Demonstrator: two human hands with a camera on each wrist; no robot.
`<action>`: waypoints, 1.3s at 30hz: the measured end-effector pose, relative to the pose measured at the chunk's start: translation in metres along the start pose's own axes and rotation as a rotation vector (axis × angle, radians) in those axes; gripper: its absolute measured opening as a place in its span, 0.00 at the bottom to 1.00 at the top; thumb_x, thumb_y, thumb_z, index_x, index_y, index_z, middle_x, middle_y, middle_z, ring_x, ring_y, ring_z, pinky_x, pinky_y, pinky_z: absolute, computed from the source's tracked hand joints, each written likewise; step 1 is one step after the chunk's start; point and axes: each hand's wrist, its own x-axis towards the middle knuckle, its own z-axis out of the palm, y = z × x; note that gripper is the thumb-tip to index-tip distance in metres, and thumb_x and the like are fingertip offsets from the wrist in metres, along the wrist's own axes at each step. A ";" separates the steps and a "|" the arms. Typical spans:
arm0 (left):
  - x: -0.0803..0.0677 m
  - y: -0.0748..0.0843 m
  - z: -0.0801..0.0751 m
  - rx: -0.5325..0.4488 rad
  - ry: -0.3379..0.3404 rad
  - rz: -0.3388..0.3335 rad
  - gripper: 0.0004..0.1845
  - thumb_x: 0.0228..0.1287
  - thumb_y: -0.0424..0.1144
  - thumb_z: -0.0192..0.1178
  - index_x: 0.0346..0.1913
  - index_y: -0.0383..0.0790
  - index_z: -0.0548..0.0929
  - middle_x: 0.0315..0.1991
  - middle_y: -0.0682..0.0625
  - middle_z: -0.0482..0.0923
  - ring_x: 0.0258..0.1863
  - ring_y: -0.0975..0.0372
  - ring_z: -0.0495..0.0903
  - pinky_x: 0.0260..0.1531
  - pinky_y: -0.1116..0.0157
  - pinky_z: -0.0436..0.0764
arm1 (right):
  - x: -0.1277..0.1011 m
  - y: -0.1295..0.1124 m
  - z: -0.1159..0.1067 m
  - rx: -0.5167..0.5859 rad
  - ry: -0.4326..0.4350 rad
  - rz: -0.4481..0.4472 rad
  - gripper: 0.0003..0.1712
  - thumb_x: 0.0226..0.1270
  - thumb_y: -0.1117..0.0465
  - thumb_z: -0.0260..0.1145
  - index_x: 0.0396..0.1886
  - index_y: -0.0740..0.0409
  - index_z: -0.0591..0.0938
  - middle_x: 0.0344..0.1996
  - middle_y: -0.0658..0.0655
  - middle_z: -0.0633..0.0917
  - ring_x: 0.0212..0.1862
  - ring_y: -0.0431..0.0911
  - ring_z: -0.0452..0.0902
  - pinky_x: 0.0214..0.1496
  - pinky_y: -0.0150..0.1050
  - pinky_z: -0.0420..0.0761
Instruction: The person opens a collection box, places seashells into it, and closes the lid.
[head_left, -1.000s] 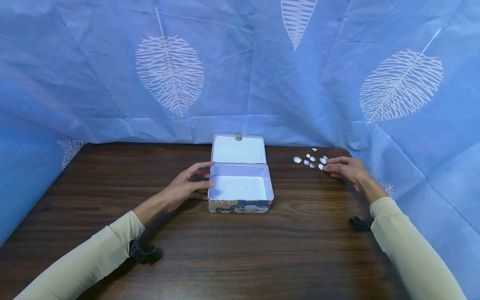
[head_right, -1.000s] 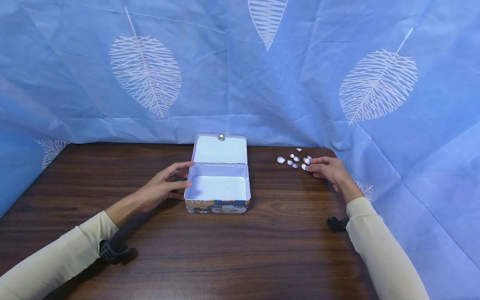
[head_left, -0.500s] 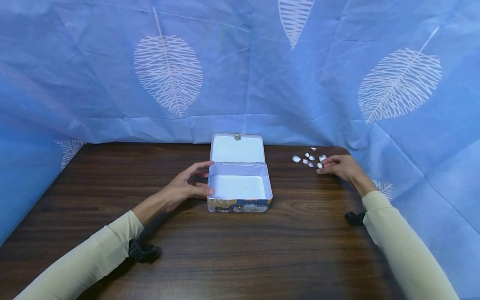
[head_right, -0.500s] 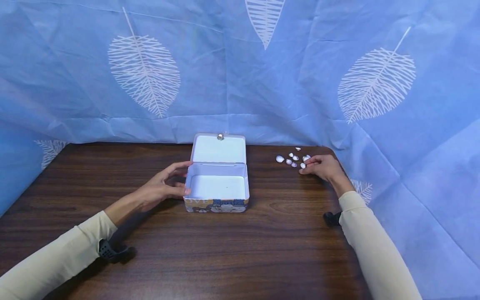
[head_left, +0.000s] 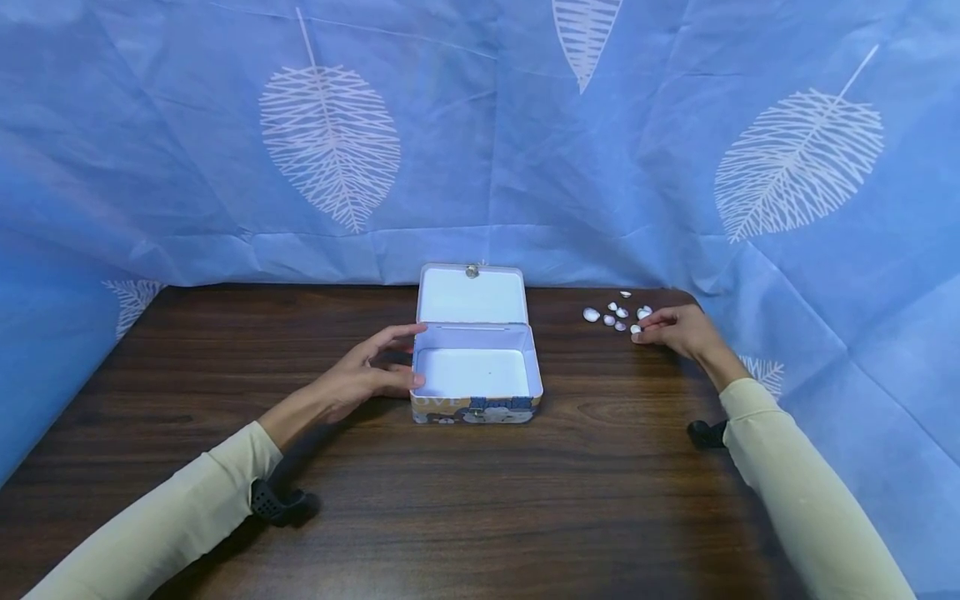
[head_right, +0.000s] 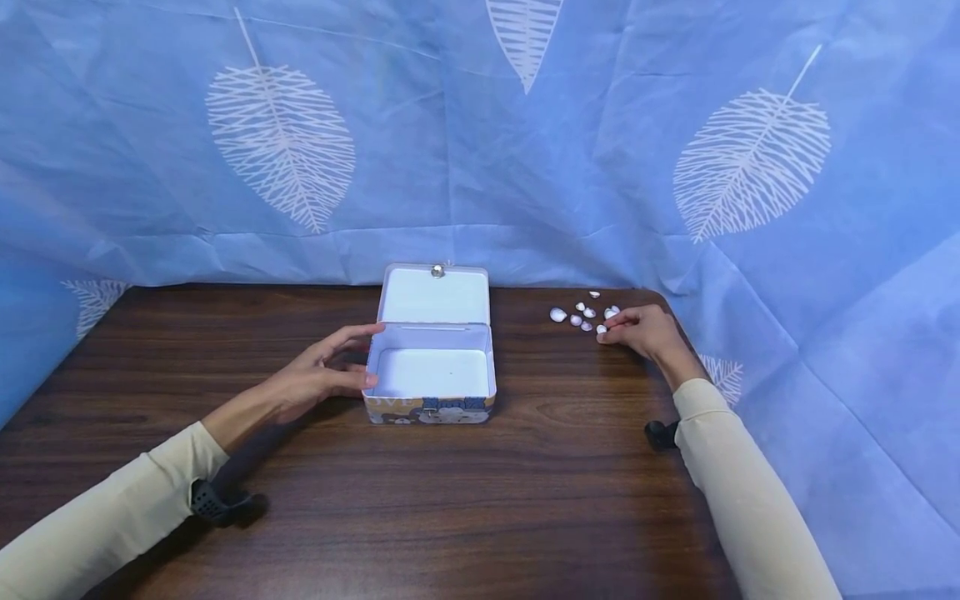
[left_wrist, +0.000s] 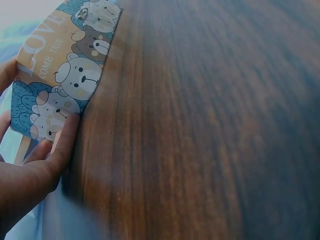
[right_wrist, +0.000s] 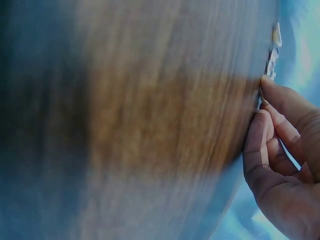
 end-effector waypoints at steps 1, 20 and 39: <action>0.000 0.000 -0.001 0.009 -0.003 0.002 0.47 0.74 0.37 0.76 0.90 0.58 0.66 0.87 0.38 0.57 0.86 0.41 0.59 0.69 0.50 0.89 | 0.000 -0.001 0.000 0.000 0.003 -0.004 0.29 0.70 0.47 0.85 0.58 0.66 0.92 0.35 0.40 0.93 0.43 0.39 0.81 0.48 0.31 0.78; 0.001 -0.001 0.000 -0.002 -0.019 -0.011 0.46 0.76 0.38 0.75 0.90 0.57 0.65 0.91 0.41 0.53 0.82 0.35 0.72 0.75 0.47 0.85 | 0.005 0.002 -0.003 -0.169 0.037 -0.127 0.21 0.78 0.47 0.76 0.49 0.62 0.95 0.33 0.53 0.96 0.35 0.38 0.83 0.41 0.36 0.78; 0.003 0.000 -0.001 -0.019 0.004 -0.028 0.46 0.72 0.38 0.78 0.88 0.56 0.69 0.86 0.37 0.59 0.73 0.39 0.79 0.70 0.48 0.89 | -0.007 -0.015 0.009 -0.174 0.099 -0.229 0.19 0.84 0.49 0.71 0.55 0.59 0.94 0.59 0.68 0.93 0.60 0.63 0.86 0.61 0.58 0.82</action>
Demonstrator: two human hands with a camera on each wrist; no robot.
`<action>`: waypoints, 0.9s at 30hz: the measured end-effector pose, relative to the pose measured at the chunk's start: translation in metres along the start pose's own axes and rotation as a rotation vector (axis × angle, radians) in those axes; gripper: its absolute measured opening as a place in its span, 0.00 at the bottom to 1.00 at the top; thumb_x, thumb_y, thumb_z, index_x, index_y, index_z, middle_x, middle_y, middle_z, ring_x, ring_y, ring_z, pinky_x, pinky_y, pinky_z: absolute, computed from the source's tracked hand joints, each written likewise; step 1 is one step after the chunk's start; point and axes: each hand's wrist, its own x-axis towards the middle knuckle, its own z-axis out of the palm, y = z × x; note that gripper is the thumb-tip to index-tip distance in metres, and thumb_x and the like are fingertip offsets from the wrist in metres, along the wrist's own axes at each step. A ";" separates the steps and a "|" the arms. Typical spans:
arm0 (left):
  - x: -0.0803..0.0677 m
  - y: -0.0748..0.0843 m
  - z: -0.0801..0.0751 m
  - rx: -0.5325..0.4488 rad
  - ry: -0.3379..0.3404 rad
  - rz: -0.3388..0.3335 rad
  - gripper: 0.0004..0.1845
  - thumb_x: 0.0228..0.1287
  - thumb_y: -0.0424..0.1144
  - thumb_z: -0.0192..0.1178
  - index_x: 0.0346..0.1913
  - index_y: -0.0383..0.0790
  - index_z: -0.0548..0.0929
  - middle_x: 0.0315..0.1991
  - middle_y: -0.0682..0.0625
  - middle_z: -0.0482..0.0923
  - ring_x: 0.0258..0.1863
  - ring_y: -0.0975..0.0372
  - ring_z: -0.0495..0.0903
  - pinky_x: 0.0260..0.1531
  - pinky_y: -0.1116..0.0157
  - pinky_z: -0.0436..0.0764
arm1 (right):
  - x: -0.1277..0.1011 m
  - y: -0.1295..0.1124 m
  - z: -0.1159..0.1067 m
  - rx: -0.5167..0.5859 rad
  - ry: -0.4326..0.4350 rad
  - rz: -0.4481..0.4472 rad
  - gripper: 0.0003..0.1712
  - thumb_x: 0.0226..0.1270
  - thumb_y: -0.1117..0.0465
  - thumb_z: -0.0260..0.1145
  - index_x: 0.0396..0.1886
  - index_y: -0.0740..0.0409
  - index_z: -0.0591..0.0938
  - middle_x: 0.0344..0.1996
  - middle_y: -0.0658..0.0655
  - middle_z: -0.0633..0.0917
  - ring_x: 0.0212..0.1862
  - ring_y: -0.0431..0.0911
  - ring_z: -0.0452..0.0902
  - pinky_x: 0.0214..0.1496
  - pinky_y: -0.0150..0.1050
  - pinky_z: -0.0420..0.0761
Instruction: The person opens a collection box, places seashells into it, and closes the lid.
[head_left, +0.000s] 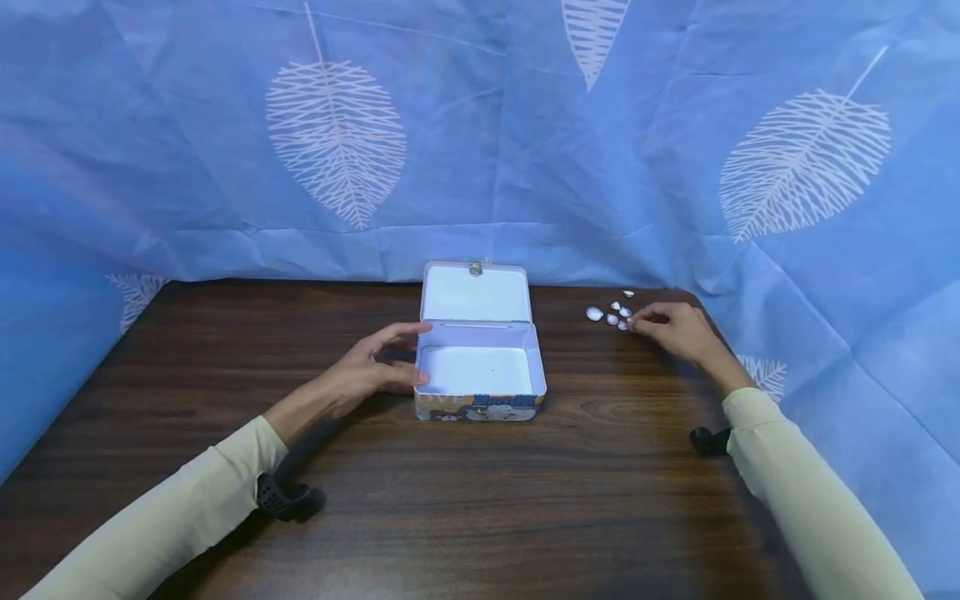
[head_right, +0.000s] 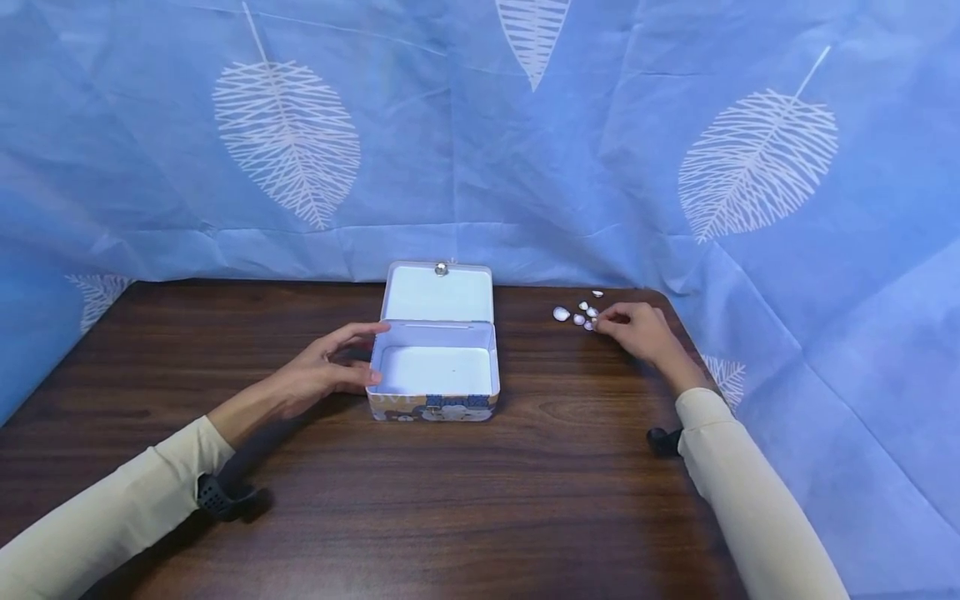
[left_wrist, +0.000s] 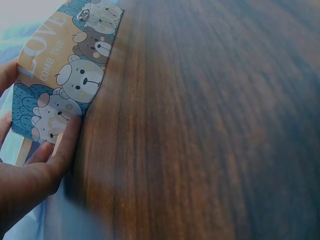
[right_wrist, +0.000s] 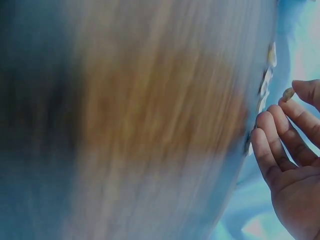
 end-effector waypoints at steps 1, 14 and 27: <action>0.000 0.000 0.000 -0.003 0.001 -0.002 0.46 0.72 0.37 0.78 0.88 0.56 0.69 0.86 0.37 0.59 0.73 0.39 0.80 0.69 0.48 0.89 | -0.001 -0.003 0.000 0.006 0.006 -0.002 0.19 0.84 0.50 0.71 0.56 0.59 0.94 0.59 0.68 0.93 0.59 0.63 0.87 0.59 0.56 0.82; 0.000 0.001 0.000 -0.007 0.001 -0.002 0.46 0.71 0.36 0.78 0.88 0.56 0.70 0.85 0.37 0.60 0.69 0.42 0.83 0.67 0.51 0.90 | -0.010 -0.033 0.011 0.066 0.067 -0.031 0.19 0.83 0.49 0.72 0.57 0.59 0.94 0.51 0.65 0.95 0.44 0.50 0.87 0.45 0.42 0.82; 0.000 0.002 0.000 -0.012 0.003 -0.018 0.46 0.71 0.36 0.79 0.87 0.56 0.70 0.85 0.37 0.60 0.68 0.43 0.84 0.65 0.51 0.91 | -0.019 -0.076 0.017 0.115 0.042 -0.076 0.18 0.86 0.49 0.69 0.58 0.55 0.94 0.54 0.62 0.95 0.48 0.52 0.88 0.48 0.44 0.83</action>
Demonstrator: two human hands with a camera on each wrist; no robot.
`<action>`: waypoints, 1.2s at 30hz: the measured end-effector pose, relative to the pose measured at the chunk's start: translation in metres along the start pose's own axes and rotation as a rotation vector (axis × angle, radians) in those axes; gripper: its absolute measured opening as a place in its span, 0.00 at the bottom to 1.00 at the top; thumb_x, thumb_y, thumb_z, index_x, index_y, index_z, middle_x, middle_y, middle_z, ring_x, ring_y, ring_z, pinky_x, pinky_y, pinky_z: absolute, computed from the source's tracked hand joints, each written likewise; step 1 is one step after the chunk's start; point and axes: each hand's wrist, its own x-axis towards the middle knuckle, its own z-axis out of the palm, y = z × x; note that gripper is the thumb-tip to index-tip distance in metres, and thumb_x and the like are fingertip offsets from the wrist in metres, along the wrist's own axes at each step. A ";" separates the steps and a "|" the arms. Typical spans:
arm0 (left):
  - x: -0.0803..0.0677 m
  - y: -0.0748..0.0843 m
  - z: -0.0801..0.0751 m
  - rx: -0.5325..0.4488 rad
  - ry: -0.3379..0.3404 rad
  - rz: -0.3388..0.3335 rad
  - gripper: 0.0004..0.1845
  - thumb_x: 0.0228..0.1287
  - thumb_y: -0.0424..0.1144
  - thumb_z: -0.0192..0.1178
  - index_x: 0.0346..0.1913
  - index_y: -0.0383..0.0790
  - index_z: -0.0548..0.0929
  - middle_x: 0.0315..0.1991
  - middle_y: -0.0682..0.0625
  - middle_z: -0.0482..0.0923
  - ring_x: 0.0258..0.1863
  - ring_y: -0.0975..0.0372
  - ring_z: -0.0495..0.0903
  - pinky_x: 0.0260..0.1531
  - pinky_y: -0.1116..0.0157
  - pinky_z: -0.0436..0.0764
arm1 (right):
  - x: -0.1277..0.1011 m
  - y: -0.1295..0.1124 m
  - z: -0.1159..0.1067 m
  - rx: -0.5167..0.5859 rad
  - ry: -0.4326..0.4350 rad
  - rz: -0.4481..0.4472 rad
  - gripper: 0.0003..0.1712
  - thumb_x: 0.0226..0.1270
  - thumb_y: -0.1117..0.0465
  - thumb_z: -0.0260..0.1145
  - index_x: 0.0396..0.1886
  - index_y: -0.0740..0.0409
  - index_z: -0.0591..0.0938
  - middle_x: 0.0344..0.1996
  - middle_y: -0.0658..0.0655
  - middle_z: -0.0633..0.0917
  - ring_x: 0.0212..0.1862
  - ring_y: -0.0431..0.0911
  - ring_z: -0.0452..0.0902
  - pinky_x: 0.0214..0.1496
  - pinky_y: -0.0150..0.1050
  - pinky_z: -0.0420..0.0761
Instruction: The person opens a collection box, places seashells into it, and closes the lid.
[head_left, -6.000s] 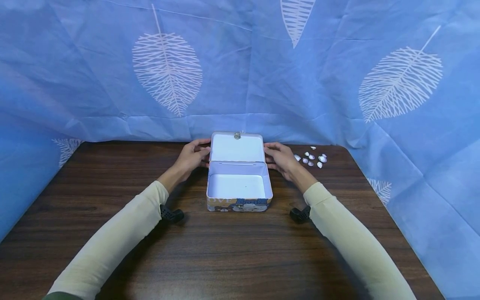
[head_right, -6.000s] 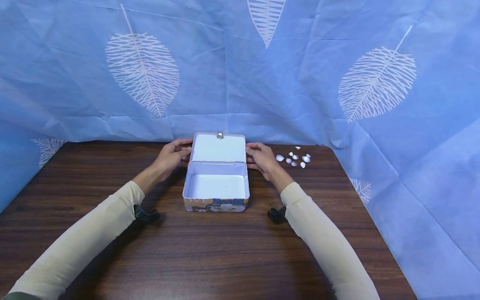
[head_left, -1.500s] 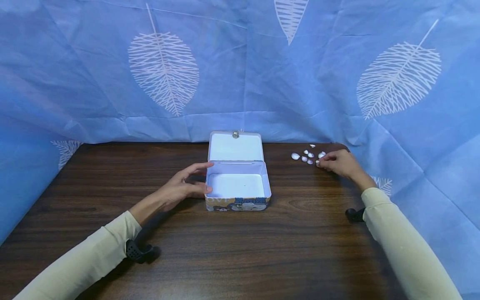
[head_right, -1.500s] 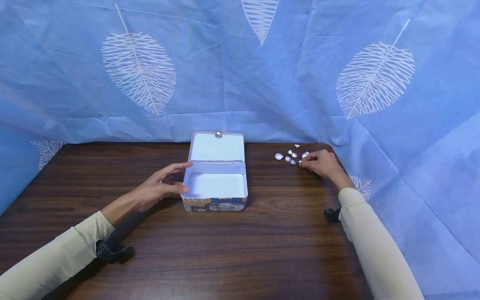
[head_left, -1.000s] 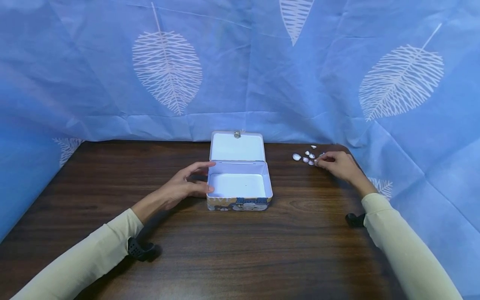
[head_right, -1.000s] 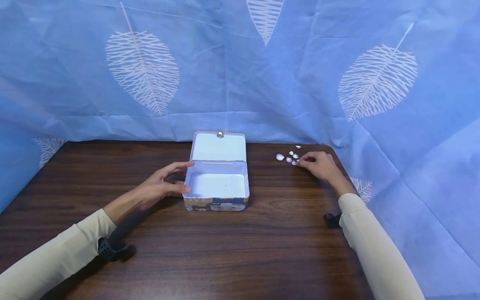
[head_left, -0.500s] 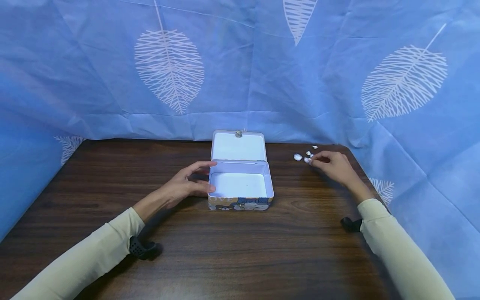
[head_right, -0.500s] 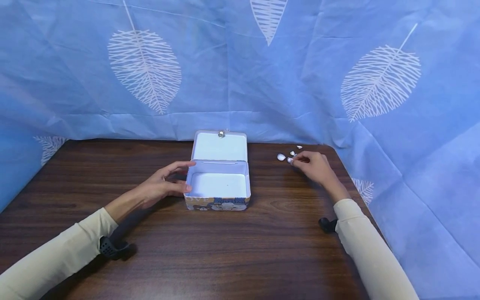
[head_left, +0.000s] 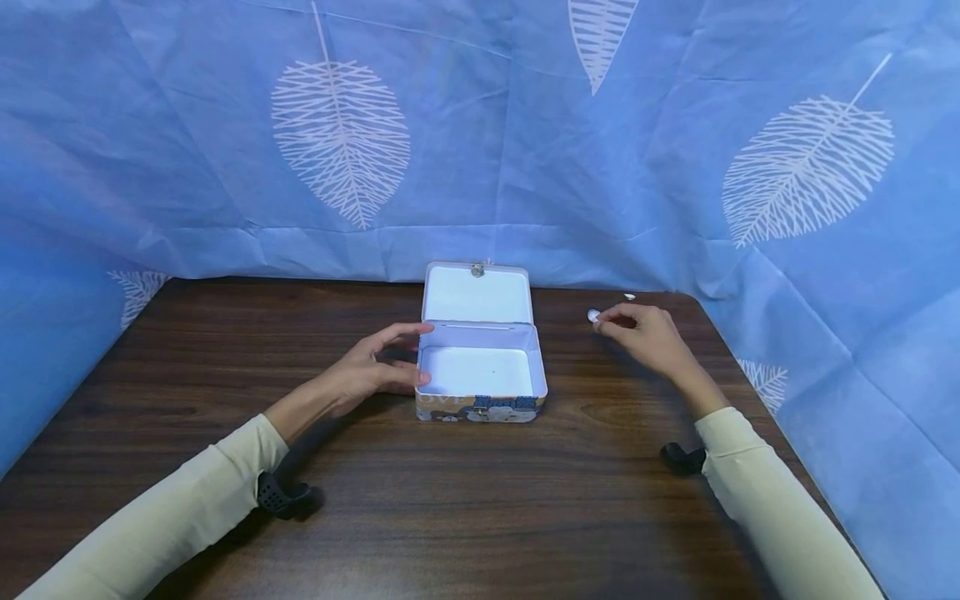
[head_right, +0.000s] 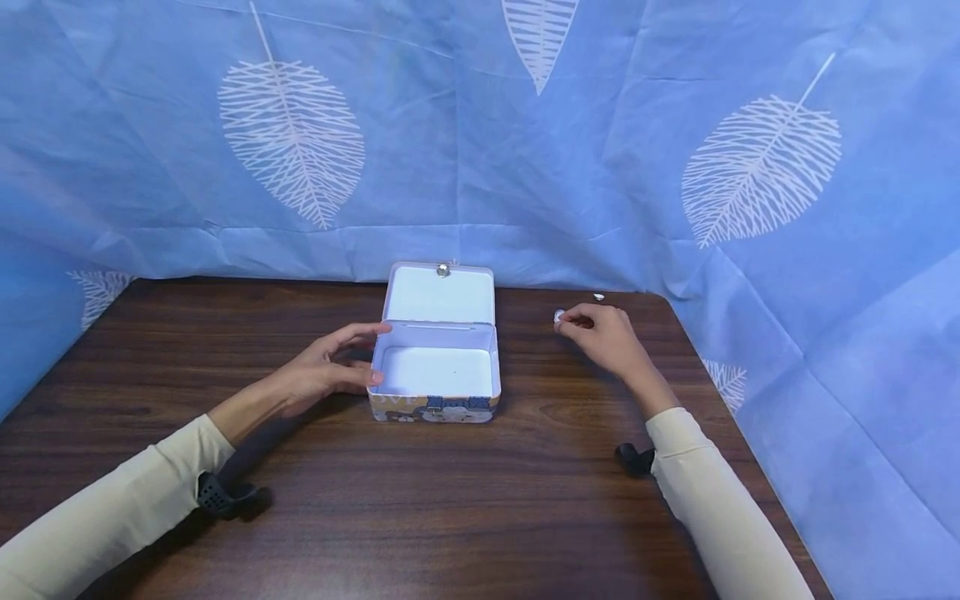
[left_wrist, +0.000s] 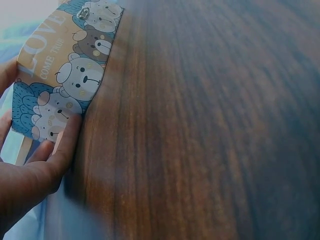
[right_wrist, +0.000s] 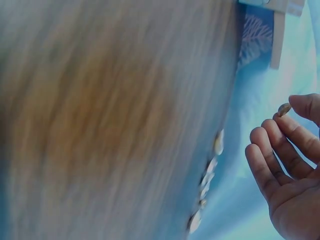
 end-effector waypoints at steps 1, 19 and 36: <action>0.000 0.000 0.000 0.000 0.001 -0.001 0.46 0.71 0.36 0.78 0.87 0.56 0.70 0.85 0.37 0.60 0.68 0.44 0.84 0.65 0.51 0.91 | -0.001 -0.003 0.000 0.003 -0.001 -0.006 0.18 0.86 0.49 0.69 0.58 0.55 0.94 0.55 0.62 0.95 0.49 0.53 0.89 0.49 0.45 0.83; 0.000 -0.001 0.000 -0.018 -0.008 0.015 0.46 0.71 0.34 0.77 0.88 0.52 0.69 0.87 0.36 0.58 0.75 0.40 0.78 0.65 0.53 0.91 | 0.003 -0.056 0.010 0.085 -0.014 -0.100 0.18 0.85 0.45 0.71 0.59 0.49 0.94 0.54 0.55 0.95 0.51 0.49 0.89 0.51 0.45 0.85; 0.002 -0.001 0.000 -0.032 -0.008 0.001 0.46 0.71 0.33 0.78 0.88 0.50 0.69 0.85 0.35 0.59 0.71 0.42 0.80 0.67 0.50 0.90 | 0.013 -0.114 0.027 0.192 -0.093 -0.226 0.14 0.83 0.53 0.73 0.57 0.54 0.94 0.53 0.56 0.94 0.53 0.50 0.91 0.58 0.51 0.91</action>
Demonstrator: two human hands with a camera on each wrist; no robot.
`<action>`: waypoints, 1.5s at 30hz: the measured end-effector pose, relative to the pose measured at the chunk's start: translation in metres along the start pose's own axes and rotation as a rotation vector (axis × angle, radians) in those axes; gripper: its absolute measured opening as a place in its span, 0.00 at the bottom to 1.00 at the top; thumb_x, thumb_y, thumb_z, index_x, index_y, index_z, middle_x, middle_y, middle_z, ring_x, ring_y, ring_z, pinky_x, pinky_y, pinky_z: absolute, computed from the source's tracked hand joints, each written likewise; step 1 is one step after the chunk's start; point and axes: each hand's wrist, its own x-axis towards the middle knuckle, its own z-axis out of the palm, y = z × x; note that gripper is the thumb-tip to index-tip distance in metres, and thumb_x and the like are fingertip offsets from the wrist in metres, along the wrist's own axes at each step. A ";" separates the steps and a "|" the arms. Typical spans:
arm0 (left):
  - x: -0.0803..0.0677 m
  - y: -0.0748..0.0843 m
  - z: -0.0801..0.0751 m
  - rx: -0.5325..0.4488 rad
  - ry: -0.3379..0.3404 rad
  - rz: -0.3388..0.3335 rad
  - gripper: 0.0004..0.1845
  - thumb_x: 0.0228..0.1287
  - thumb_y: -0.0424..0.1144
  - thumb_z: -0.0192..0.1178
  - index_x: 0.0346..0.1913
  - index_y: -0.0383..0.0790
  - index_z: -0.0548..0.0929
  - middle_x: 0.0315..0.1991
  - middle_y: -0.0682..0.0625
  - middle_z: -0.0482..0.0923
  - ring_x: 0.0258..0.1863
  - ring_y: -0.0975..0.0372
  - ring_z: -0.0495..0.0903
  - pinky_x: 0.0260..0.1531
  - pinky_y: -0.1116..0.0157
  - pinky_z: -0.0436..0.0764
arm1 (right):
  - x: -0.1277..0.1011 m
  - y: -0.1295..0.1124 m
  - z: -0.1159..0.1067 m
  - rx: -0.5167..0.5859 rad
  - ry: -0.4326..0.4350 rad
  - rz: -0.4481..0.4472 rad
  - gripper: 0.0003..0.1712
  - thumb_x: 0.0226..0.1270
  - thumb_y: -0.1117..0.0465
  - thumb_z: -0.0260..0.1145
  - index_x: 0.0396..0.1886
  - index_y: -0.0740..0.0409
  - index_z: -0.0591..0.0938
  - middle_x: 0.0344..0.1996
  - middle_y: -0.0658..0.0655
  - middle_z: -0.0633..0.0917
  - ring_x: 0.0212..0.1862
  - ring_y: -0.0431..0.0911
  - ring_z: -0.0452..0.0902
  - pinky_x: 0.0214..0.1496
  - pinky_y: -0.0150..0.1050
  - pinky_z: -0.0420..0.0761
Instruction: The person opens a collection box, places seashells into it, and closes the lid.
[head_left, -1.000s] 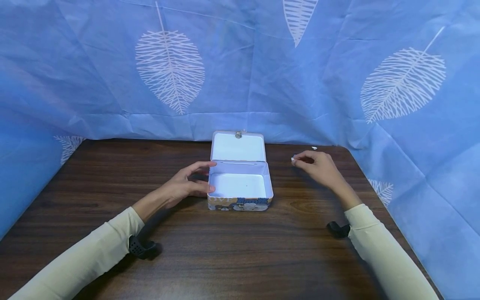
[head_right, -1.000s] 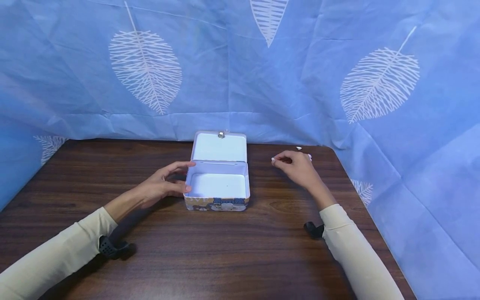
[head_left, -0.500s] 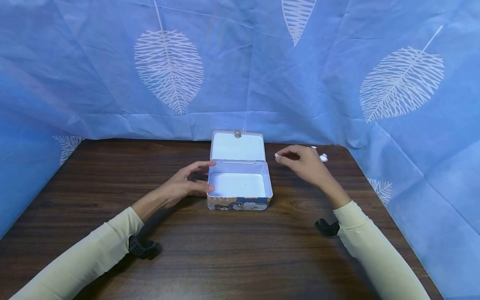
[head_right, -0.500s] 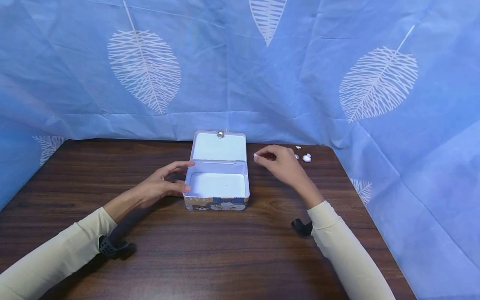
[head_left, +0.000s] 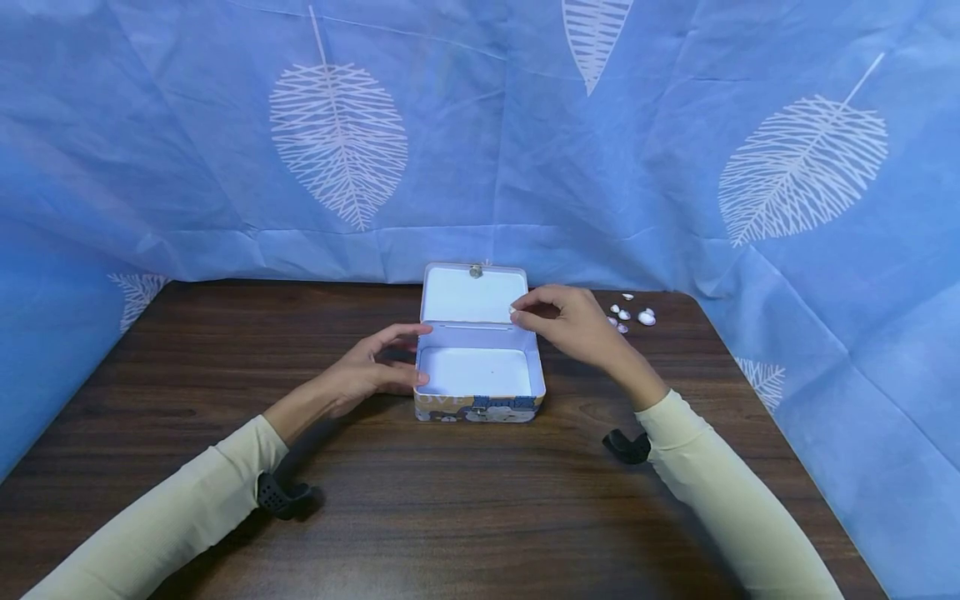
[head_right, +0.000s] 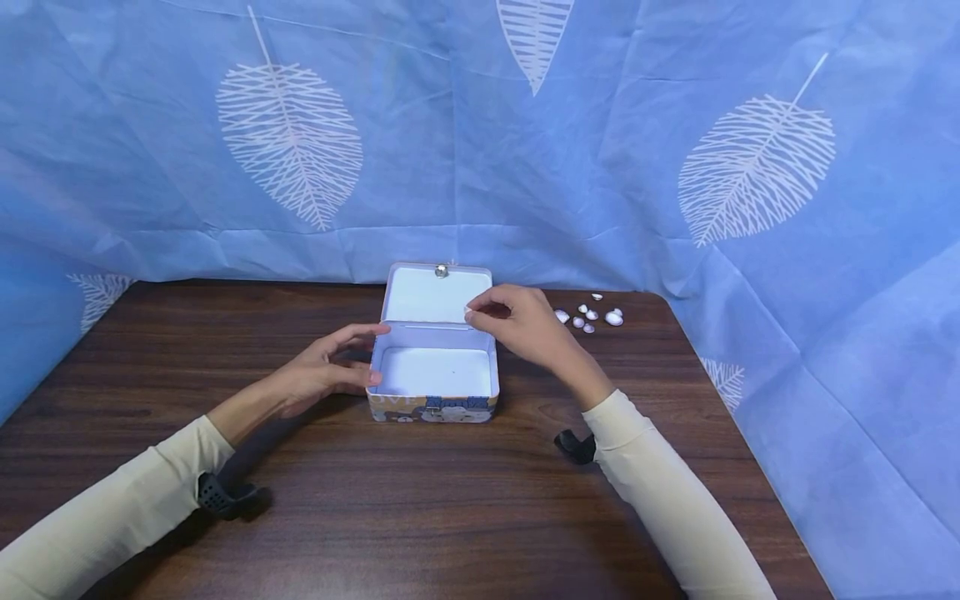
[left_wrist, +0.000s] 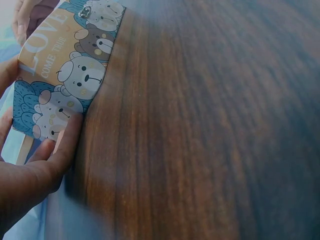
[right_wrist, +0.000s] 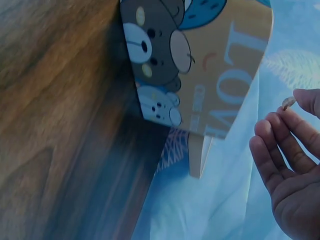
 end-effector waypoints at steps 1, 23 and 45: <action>0.000 0.000 0.000 0.000 0.002 -0.002 0.46 0.71 0.33 0.78 0.87 0.51 0.69 0.85 0.35 0.59 0.71 0.43 0.80 0.67 0.51 0.90 | 0.001 -0.001 0.002 0.003 -0.009 -0.006 0.13 0.83 0.54 0.73 0.57 0.54 0.94 0.52 0.55 0.94 0.52 0.49 0.91 0.57 0.51 0.91; -0.001 0.001 -0.001 0.007 0.000 -0.016 0.46 0.71 0.33 0.77 0.88 0.51 0.68 0.85 0.35 0.58 0.69 0.43 0.83 0.65 0.54 0.91 | 0.020 -0.011 0.036 -0.068 -0.111 -0.090 0.15 0.82 0.54 0.74 0.57 0.57 0.95 0.48 0.54 0.95 0.50 0.47 0.91 0.57 0.50 0.92; -0.001 0.001 -0.001 0.008 -0.005 -0.008 0.46 0.72 0.34 0.77 0.88 0.53 0.68 0.86 0.35 0.57 0.70 0.42 0.82 0.64 0.54 0.91 | 0.003 -0.010 0.024 -0.041 -0.065 -0.069 0.13 0.80 0.52 0.76 0.54 0.53 0.96 0.47 0.52 0.95 0.49 0.46 0.90 0.52 0.46 0.90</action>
